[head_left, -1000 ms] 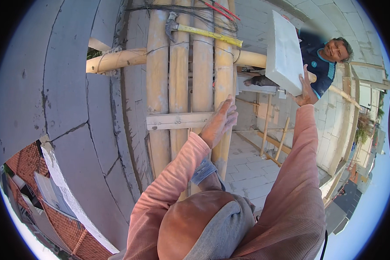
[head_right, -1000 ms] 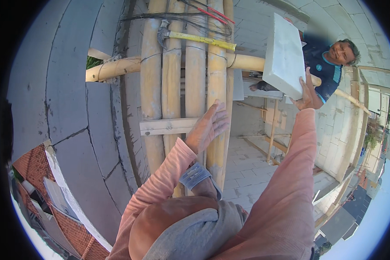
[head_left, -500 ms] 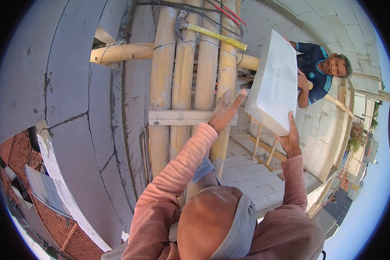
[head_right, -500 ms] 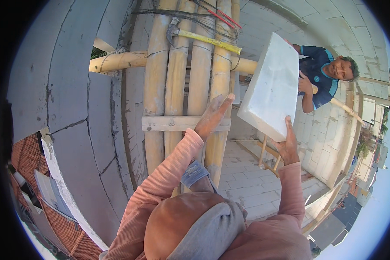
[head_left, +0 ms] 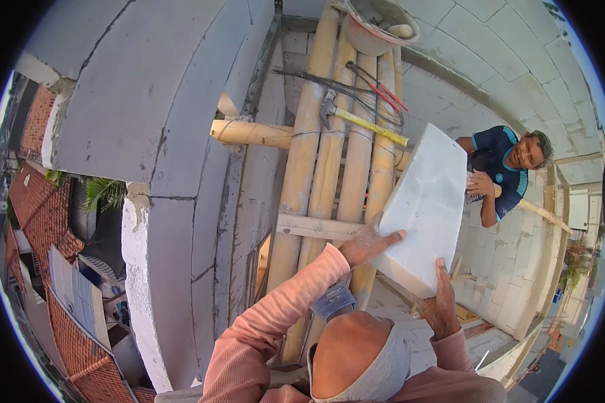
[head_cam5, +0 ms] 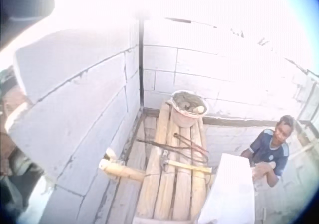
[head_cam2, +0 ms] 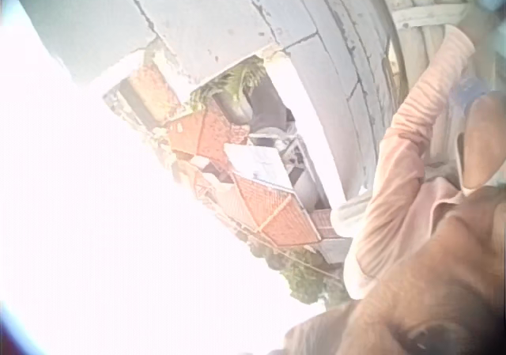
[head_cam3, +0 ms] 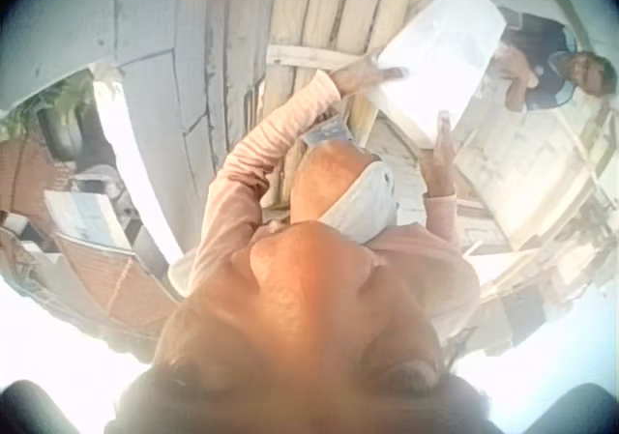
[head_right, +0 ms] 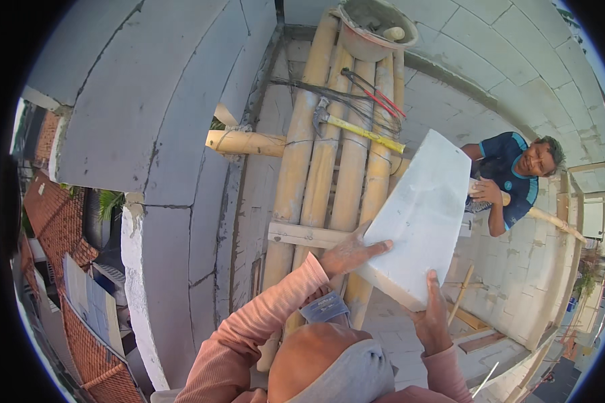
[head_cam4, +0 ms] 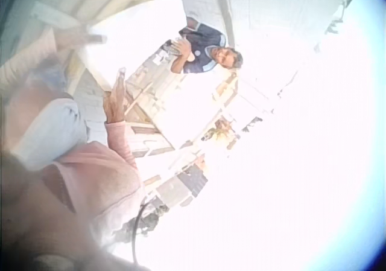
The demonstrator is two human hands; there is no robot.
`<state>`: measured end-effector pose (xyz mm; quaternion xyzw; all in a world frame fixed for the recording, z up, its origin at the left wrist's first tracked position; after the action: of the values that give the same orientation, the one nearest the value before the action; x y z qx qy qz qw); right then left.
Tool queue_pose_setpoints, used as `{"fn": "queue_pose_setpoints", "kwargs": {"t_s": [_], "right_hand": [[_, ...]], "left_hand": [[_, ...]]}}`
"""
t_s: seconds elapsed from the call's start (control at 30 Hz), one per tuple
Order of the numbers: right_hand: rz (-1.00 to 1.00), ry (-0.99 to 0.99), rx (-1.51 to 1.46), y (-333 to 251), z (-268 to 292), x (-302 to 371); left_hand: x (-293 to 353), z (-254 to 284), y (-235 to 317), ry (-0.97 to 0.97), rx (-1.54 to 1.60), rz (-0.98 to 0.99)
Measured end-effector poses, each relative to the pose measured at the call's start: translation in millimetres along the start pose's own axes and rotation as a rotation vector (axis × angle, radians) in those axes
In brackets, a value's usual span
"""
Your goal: The person applies mortar onto the top of a wall using a trowel, receives concrete blocks from a coworker below, places them on the mortar, and marks a block using a nail.
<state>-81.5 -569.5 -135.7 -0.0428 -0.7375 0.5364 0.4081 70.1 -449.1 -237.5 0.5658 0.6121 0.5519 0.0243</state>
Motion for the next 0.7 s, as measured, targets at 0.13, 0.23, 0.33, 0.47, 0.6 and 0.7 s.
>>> {"fn": "queue_pose_setpoints", "kwargs": {"t_s": [0.13,0.23,0.33,0.47,0.6,0.7], "right_hand": [[-0.066,-0.039,-0.072,20.9,-2.2,38.5],[-0.051,-0.204,0.007,39.8,-0.6,40.6],[-0.111,-0.088,-0.083,34.7,-2.9,59.9],[-0.145,-0.127,-0.025,33.6,-4.4,66.4],[-0.315,-0.213,-0.03,64.1,5.7,56.0],[-0.36,-0.254,-0.144,91.8,10.5,44.9]], "left_hand": [[68.3,-8.3,8.5,-0.056,0.019,0.012],[86.0,-1.8,-4.9,-0.052,0.074,-0.034],[99.3,-7.5,-3.0,-0.066,0.002,-0.012],[109.3,-7.4,-11.8,-0.148,0.11,0.009],[103.7,0.6,-26.5,-0.05,-0.021,0.031],[103.1,3.1,-38.8,-0.007,-0.081,0.014]]}}
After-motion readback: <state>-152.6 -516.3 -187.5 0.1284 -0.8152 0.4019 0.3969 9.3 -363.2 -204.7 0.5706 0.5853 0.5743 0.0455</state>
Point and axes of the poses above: each hand's wrist, its own x-axis away from the middle knuckle, its own z-axis out of the back of the hand, y = z × x, the point moved 7 cm from there along -x, towards the middle knuckle, and after that the axes turned 13 degrees about z, right-handed, at the moved point
